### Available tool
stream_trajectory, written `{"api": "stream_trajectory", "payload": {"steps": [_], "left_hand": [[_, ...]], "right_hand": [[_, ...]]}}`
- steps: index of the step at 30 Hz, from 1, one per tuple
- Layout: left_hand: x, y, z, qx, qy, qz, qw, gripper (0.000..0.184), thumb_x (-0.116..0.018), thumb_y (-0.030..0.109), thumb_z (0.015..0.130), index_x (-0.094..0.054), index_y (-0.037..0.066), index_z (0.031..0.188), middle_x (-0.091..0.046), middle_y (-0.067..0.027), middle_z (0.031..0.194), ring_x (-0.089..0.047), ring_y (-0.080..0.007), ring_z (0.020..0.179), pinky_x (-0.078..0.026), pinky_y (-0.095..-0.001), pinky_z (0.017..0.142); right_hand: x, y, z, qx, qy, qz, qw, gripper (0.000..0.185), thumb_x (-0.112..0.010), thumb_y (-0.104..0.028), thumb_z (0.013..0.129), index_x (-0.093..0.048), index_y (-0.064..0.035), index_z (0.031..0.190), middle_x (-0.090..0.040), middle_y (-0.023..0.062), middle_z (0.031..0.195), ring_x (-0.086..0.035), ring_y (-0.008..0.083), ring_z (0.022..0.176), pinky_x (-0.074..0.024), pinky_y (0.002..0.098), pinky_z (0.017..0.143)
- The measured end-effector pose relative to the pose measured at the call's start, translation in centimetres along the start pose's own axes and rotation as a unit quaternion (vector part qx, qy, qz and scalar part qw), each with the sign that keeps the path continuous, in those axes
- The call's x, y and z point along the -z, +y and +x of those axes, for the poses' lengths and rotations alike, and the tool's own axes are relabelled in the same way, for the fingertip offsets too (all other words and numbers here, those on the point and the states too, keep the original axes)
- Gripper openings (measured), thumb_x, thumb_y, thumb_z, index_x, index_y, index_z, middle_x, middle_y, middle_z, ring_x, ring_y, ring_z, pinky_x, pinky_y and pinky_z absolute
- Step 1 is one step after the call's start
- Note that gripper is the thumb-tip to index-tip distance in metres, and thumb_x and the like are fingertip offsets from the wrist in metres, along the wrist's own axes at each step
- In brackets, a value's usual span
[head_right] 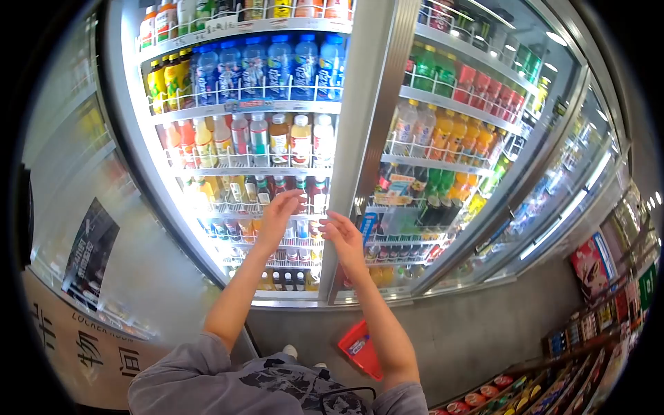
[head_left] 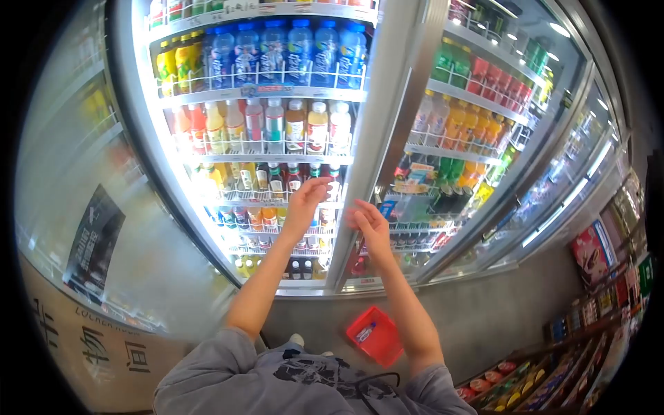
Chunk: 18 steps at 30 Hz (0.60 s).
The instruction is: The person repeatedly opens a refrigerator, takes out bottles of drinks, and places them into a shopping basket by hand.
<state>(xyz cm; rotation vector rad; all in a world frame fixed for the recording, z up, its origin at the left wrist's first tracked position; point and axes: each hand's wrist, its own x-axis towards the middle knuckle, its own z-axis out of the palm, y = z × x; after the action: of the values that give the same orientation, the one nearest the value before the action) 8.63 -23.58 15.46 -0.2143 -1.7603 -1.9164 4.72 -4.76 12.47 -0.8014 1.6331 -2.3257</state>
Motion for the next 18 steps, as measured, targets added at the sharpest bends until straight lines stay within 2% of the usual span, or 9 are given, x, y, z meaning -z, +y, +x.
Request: {"api": "stream_trajectory", "payload": {"steps": [8,14,15,16,18], "left_hand": [[6.2,3.7,4.8,-0.01,0.093,0.025,0.995,0.029,-0.049,0.018,0.101,-0.059,0.004,0.125,-0.067,-0.0061,0.107,-0.062,-0.0117,0.093,-0.048,-0.026,0.085],[11.7,5.5,7.6,-0.049,0.114,0.072,0.99,0.036,-0.054,0.026,0.099,-0.057,0.004,0.128,-0.066,-0.0075,0.11,-0.061,-0.0133,0.095,-0.048,-0.0287,0.086],[12.6,6.3,8.3,-0.057,0.114,0.084,0.988,0.038,-0.055,0.027,0.099,-0.056,0.004,0.129,-0.066,-0.0078,0.11,-0.061,-0.014,0.096,-0.048,-0.029,0.087],[13.8,7.0,8.9,-0.066,0.116,0.091,0.987,0.04,-0.055,0.029,0.098,-0.054,0.004,0.129,-0.065,-0.0081,0.11,-0.061,-0.0146,0.097,-0.048,-0.0293,0.087],[16.5,8.0,10.5,-0.071,0.13,0.093,0.985,0.042,-0.056,0.03,0.098,-0.053,0.003,0.13,-0.065,-0.0082,0.109,-0.062,-0.0154,0.097,-0.048,-0.0298,0.087]], "right_hand": [[-6.3,0.4,5.9,-0.01,-0.076,0.011,0.997,0.04,-0.06,-0.019,0.098,-0.052,-0.0013,0.132,-0.066,0.0136,0.117,-0.064,0.0182,0.102,-0.0521,0.0292,0.086],[-12.3,2.6,13.5,0.028,-0.104,0.029,0.994,0.041,-0.062,-0.02,0.096,-0.053,-0.0009,0.132,-0.067,0.0114,0.115,-0.064,0.0148,0.099,-0.0506,0.0276,0.085],[-13.8,1.3,14.5,0.033,-0.1,-0.007,0.994,0.044,-0.063,-0.021,0.096,-0.053,-0.0008,0.133,-0.067,0.0103,0.114,-0.063,0.0134,0.098,-0.0497,0.0268,0.084],[-15.3,0.9,16.1,0.051,-0.108,-0.027,0.993,0.044,-0.061,-0.018,0.096,-0.051,0.0015,0.134,-0.066,0.0107,0.118,-0.064,0.0155,0.102,-0.0508,0.0278,0.088],[-18.6,0.2,19.1,0.091,-0.119,0.029,0.988,0.047,-0.062,-0.022,0.096,-0.049,0.0015,0.135,-0.064,0.0117,0.122,-0.061,0.0168,0.11,-0.0496,0.0288,0.092]]}}
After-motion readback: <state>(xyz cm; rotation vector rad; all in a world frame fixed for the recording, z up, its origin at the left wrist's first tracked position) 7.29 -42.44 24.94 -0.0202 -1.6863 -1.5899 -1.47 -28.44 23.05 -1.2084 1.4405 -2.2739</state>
